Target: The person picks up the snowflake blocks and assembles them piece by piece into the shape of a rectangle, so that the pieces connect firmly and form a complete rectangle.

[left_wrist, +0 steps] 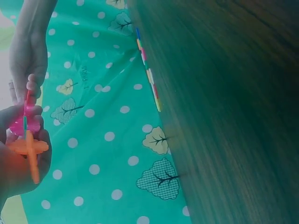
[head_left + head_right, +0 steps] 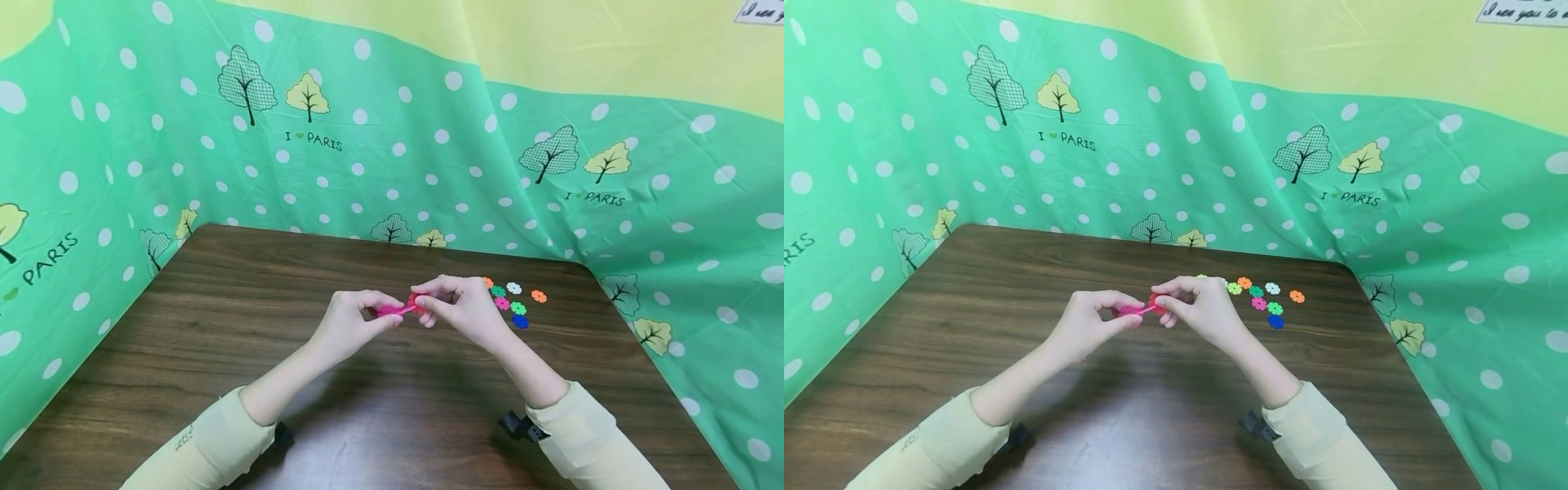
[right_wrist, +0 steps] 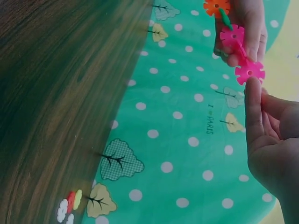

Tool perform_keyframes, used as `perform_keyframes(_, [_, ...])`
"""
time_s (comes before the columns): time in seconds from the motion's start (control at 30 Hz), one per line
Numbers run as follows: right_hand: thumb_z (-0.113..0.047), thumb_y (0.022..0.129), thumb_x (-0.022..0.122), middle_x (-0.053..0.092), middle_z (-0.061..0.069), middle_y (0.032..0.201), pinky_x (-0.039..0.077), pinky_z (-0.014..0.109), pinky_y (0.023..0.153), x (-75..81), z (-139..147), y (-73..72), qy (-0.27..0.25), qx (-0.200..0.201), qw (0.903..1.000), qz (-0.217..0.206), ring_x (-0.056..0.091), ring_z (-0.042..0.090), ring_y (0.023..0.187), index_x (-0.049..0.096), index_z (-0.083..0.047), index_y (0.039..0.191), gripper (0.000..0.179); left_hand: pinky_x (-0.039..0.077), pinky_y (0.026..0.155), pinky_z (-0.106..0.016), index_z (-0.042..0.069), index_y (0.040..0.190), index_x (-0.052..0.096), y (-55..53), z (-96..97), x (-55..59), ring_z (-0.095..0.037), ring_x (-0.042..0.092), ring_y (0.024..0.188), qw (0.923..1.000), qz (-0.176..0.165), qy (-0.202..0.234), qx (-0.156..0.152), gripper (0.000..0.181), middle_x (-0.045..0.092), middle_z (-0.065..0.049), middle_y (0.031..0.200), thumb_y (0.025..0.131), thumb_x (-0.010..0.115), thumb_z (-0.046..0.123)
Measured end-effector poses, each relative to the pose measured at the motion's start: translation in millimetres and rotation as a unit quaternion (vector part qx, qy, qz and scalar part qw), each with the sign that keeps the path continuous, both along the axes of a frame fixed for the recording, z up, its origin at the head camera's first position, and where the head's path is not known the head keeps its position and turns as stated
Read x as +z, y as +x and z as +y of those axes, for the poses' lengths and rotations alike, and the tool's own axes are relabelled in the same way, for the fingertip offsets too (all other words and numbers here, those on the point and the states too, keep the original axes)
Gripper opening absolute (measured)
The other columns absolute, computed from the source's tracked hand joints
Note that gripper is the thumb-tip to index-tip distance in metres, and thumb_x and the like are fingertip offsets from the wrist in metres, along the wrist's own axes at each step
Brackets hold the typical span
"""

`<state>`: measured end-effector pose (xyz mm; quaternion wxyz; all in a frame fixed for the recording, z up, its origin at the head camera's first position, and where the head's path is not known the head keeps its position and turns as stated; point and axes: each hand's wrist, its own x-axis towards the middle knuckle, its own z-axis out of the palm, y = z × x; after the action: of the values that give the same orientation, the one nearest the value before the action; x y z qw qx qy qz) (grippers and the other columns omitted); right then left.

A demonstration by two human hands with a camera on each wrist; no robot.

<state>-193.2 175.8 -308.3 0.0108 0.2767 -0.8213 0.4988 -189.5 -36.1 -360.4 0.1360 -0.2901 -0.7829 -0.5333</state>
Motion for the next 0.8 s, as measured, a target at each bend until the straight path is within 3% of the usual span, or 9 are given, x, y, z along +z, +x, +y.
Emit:
perform_keyframes(0.17, [-0.013, 0.086, 0.069, 0.070, 0.012, 0.078, 0.057, 0.033, 0.060, -12.0, 7.6, -10.7, 0.000, 0.005, 1.0000, 0.006, 0.068, 0.018, 0.061, 0.067, -0.006, 0.108, 0.024, 0.054, 0.061, -0.026, 0.014, 0.092, 0.073, -0.8, -0.5, -1.6, -0.007, 0.060, 0.063, 0.9988, -0.045, 0.017, -0.010, 0.015, 0.068, 0.008, 0.073, 0.078, 0.078, 0.017])
perform_keyframes(0.43, [-0.012, 0.092, 0.061, 0.070, 0.013, 0.091, 0.057, 0.035, 0.060, -5.5, 22.6, -15.2, -0.031, -0.019, 0.9993, 0.000, 0.067, 0.029, 0.065, 0.063, -0.007, 0.116, 0.025, 0.054, 0.060, -0.028, 0.015, 0.093, 0.068, -0.8, -5.4, -0.8, -0.010, 0.066, 0.066, 0.9947, -0.093, 0.042, -0.015, 0.017, 0.071, 0.005, 0.077, 0.079, 0.077, 0.017])
perform_keyframes(0.67, [-0.002, 0.091, 0.060, 0.068, 0.023, 0.090, 0.056, 0.039, 0.059, 8.0, 33.7, -12.4, 0.003, -0.049, 0.9988, 0.009, 0.067, 0.025, 0.064, 0.063, 0.003, 0.111, 0.021, 0.052, 0.063, -0.029, 0.017, 0.110, 0.058, -2.6, -8.4, -1.3, -0.012, 0.065, 0.065, 0.9929, -0.113, 0.037, 0.004, 0.038, 0.071, 0.006, 0.080, 0.078, 0.078, 0.020])
perform_keyframes(0.8, [-0.003, 0.090, 0.061, 0.069, 0.021, 0.091, 0.056, 0.031, 0.058, -0.3, 47.1, -21.5, 0.026, -0.076, 0.9966, 0.016, 0.065, 0.018, 0.062, 0.063, 0.002, 0.112, 0.022, 0.054, 0.065, -0.029, 0.023, 0.122, 0.051, -4.3, -8.9, -2.1, -0.012, 0.065, 0.065, 0.9934, -0.110, 0.032, 0.006, 0.053, 0.070, 0.005, 0.079, 0.077, 0.079, 0.020])
